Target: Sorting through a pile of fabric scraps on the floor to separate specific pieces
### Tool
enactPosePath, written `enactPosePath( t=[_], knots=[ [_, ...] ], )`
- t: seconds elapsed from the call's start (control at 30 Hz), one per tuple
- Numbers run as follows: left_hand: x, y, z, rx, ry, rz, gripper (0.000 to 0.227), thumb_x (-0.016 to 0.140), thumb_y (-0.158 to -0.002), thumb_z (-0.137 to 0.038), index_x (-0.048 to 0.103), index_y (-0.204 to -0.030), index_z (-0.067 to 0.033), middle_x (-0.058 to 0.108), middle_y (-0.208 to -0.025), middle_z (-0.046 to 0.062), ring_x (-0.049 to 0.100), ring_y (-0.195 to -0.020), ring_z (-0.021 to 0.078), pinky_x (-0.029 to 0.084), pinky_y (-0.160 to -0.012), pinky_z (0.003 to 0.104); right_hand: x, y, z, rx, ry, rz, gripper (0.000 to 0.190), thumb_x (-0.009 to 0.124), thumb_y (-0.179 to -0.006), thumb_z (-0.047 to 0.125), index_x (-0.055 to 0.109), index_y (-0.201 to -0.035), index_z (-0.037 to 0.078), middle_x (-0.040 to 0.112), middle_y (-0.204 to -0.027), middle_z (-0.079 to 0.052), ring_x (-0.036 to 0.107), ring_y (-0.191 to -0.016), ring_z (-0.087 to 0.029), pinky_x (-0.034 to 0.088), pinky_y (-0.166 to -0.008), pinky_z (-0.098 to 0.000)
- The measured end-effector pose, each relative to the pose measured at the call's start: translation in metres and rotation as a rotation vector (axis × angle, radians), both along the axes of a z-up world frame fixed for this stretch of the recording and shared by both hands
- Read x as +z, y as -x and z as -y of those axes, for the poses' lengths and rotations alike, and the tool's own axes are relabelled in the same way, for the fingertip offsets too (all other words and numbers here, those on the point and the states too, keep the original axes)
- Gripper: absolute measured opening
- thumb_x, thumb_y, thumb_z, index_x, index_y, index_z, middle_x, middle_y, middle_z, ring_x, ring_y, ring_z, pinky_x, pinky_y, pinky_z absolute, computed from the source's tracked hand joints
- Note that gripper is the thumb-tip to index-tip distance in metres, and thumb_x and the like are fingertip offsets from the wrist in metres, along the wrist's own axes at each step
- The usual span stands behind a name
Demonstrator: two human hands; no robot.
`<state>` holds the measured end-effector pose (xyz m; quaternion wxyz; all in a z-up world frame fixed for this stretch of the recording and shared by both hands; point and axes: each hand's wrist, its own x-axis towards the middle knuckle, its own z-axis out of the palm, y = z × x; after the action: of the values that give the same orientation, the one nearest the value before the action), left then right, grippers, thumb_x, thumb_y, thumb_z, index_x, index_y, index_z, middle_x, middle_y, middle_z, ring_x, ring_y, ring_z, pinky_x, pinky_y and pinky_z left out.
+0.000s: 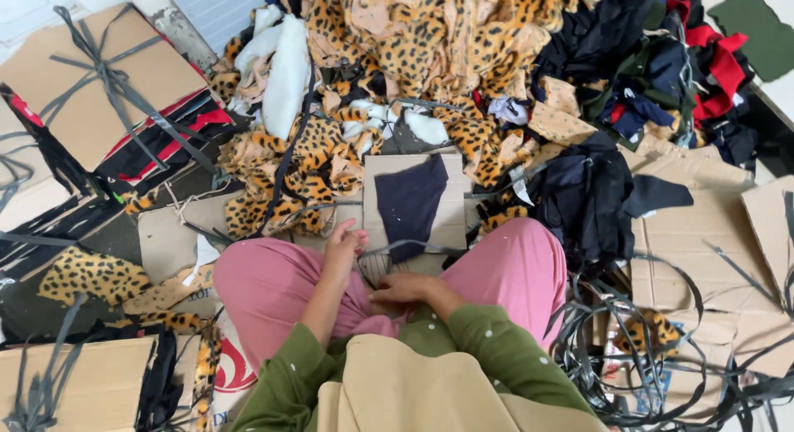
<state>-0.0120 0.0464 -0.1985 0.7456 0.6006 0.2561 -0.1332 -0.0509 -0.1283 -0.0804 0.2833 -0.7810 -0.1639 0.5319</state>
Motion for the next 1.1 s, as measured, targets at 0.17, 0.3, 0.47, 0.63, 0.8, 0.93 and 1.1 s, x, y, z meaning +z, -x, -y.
enactPosePath(
  t=[0.17, 0.3, 0.47, 0.63, 0.8, 0.93, 1.1],
  knots=[
    [0.007, 0.013, -0.002, -0.069, -0.104, 0.079, 0.047, 0.05, -0.095, -0.003, 0.052, -0.141, -0.0066, 0.072, -0.105, 0.017, 0.074, -0.091, 0.0203, 0.061, -0.07, 0.024, 0.008, 0.011, 0.001, 0.005, -0.012, 0.034, 0.093, 0.069, -0.075, 0.076, 0.059, -0.138, 0.009, 0.064, -0.133, -0.023, 0.058, -0.128, -0.04, 0.047, -0.108, -0.0515],
    [-0.006, 0.001, -0.001, -0.389, -0.431, 0.028, 0.043, 0.053, -0.097, -0.019, 0.056, -0.14, -0.0268, 0.075, -0.114, 0.0, 0.073, -0.101, 0.0096, 0.061, -0.079, 0.026, 0.021, 0.013, 0.005, 0.039, -0.074, 0.062, 0.097, 0.072, -0.07, 0.079, 0.062, -0.132, 0.005, 0.067, -0.125, -0.026, 0.062, -0.123, -0.043, 0.051, -0.102, -0.0524],
    [-0.021, -0.005, 0.017, -0.66, -0.708, 0.18, 0.042, 0.052, -0.098, -0.025, 0.062, -0.138, -0.019, 0.07, -0.125, 0.011, 0.065, -0.12, 0.0312, 0.054, -0.1, 0.043, 0.031, -0.029, 0.044, -0.102, -0.185, 0.078, 0.046, 0.066, -0.095, 0.045, 0.071, -0.123, 0.01, 0.074, -0.109, -0.018, 0.071, -0.104, -0.033, 0.058, -0.088, -0.0447],
    [-0.017, -0.007, 0.032, -0.79, -0.756, 0.165, 0.05, 0.059, -0.095, -0.02, 0.057, -0.144, -0.0236, 0.061, -0.138, 0.01, 0.06, -0.129, 0.0282, 0.052, -0.104, 0.044, -0.013, -0.124, 0.102, -0.523, -0.155, 0.462, 0.02, 0.062, -0.099, 0.017, 0.073, -0.114, 0.012, 0.077, -0.084, -0.015, 0.077, -0.08, -0.027, 0.061, -0.074, -0.0388],
    [-0.03, 0.006, 0.021, -0.82, -0.833, 0.366, 0.044, 0.066, -0.086, -0.013, 0.064, -0.129, -0.0081, 0.064, -0.12, 0.022, 0.062, -0.117, 0.0446, 0.052, -0.1, 0.051, -0.1, -0.19, 0.08, -0.183, 0.327, 1.185, 0.015, 0.07, -0.09, 0.036, 0.072, -0.104, 0.031, 0.063, -0.098, 0.002, 0.067, -0.098, -0.021, 0.06, -0.083, -0.036],
    [-0.018, 0.012, 0.017, -0.755, -0.787, 0.414, 0.045, 0.067, -0.085, -0.014, 0.063, -0.129, -0.0055, 0.063, -0.116, 0.021, 0.062, -0.113, 0.0447, 0.052, -0.097, 0.05, -0.107, -0.216, 0.067, -0.111, 0.392, 1.102, 0.038, 0.072, -0.088, 0.048, 0.065, -0.122, 0.035, 0.054, -0.114, 0.002, 0.055, -0.116, -0.023, 0.053, -0.095, -0.0424],
    [0.005, 0.01, 0.016, -0.7, -0.781, 0.494, 0.046, 0.065, -0.084, -0.01, 0.063, -0.13, -0.0041, 0.062, -0.116, 0.021, 0.061, -0.111, 0.0462, 0.051, -0.096, 0.051, -0.107, -0.23, 0.067, 0.108, 0.43, 1.045, 0.026, 0.073, -0.086, 0.049, 0.066, -0.097, 0.027, 0.053, -0.109, 0.004, 0.05, -0.116, -0.021, 0.043, -0.1, -0.0441]
  ],
)
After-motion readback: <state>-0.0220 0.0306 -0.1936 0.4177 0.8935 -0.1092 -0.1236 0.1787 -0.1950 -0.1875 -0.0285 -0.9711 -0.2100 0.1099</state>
